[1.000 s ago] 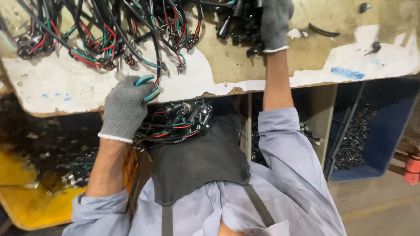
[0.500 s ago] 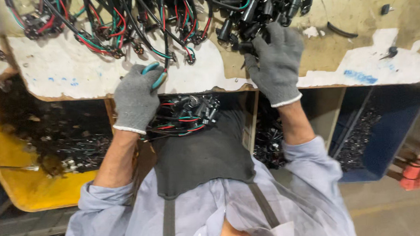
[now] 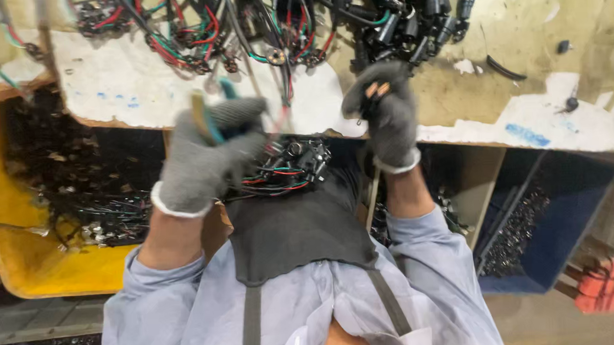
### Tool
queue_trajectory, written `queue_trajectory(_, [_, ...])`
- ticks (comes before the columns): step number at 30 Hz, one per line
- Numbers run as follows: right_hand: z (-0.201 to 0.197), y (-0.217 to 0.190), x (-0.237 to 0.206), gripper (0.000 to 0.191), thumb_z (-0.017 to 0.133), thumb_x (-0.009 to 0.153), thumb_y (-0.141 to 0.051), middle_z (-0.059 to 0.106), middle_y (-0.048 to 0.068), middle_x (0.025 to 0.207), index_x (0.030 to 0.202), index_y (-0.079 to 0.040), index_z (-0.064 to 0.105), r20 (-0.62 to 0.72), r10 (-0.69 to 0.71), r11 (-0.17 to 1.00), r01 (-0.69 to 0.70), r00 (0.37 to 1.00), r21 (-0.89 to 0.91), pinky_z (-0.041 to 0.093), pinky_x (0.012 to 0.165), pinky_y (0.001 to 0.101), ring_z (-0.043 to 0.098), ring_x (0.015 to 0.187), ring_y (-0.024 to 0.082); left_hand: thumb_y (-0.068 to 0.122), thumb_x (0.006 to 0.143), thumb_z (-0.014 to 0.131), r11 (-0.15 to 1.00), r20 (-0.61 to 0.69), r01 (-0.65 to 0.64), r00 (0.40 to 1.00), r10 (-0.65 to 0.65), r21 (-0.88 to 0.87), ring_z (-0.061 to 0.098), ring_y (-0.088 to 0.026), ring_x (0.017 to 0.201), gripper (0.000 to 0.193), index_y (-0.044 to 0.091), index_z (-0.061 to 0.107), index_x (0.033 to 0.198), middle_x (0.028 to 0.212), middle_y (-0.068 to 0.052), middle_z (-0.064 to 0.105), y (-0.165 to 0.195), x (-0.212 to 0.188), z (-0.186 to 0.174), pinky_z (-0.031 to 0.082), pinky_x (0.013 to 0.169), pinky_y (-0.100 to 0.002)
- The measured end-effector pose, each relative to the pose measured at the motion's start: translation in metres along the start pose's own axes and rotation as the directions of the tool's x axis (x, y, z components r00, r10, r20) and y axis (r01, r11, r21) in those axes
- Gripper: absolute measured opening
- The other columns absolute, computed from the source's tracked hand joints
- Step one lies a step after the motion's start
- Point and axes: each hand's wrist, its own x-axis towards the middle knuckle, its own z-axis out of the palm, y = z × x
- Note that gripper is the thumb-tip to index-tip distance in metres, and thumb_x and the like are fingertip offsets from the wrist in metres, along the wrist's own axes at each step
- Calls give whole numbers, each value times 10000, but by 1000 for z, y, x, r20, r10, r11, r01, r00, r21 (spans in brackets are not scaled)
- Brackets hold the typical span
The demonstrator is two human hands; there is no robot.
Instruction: The person strips insulation from the ends of electrical wires using pliers-style wire strippers, working one wire at a time at a workbench. They pull each wire from a pile, grip it with the tool, pull off the stripped insulation, and set the processed wire aside with the growing bundle of finished wires.
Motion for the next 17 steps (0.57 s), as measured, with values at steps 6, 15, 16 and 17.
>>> queue_trajectory(6, [36, -10, -15, 825, 694, 922, -744, 705, 143, 1100, 1300, -15, 623, 667, -165, 687, 570, 727, -451, 569, 885, 377, 726, 990, 329, 114, 915, 787, 892, 204, -387, 917, 344, 233, 726, -97, 902, 313, 47, 751, 1219, 1033, -41, 784, 7, 2, 37, 598, 817, -266])
queue_trajectory(15, [51, -7, -10, 538, 744, 933, -622, 741, 104, 993, 1190, -149, 746, 646, 88, 610, 471, 758, -637, 560, 748, 345, 722, 810, 281, 25, 860, 760, 586, 280, -706, 702, 655, 398, 711, -218, 885, 266, 52, 759, 1125, 1016, -91, 729, -20, 12, 15, 570, 792, -316])
queue_trajectory(16, [50, -5, -12, 487, 771, 899, -590, 703, 91, 900, 1092, -147, 716, 653, 66, 569, 509, 755, -646, 534, 705, 361, 697, 761, 283, 31, 876, 772, 599, 286, -707, 704, 650, 377, 716, -221, 836, 211, 52, 757, 1086, 992, -90, 721, -20, 9, 6, 564, 744, -315])
queue_trajectory(17, [50, -3, -15, 448, 798, 865, -559, 665, 79, 807, 995, -145, 687, 663, 45, 528, 545, 747, -651, 509, 663, 377, 672, 711, 286, 31, 876, 772, 599, 281, -704, 705, 651, 381, 716, -221, 836, 211, 52, 757, 1086, 992, -90, 721, 5, 27, -45, 564, 744, -315])
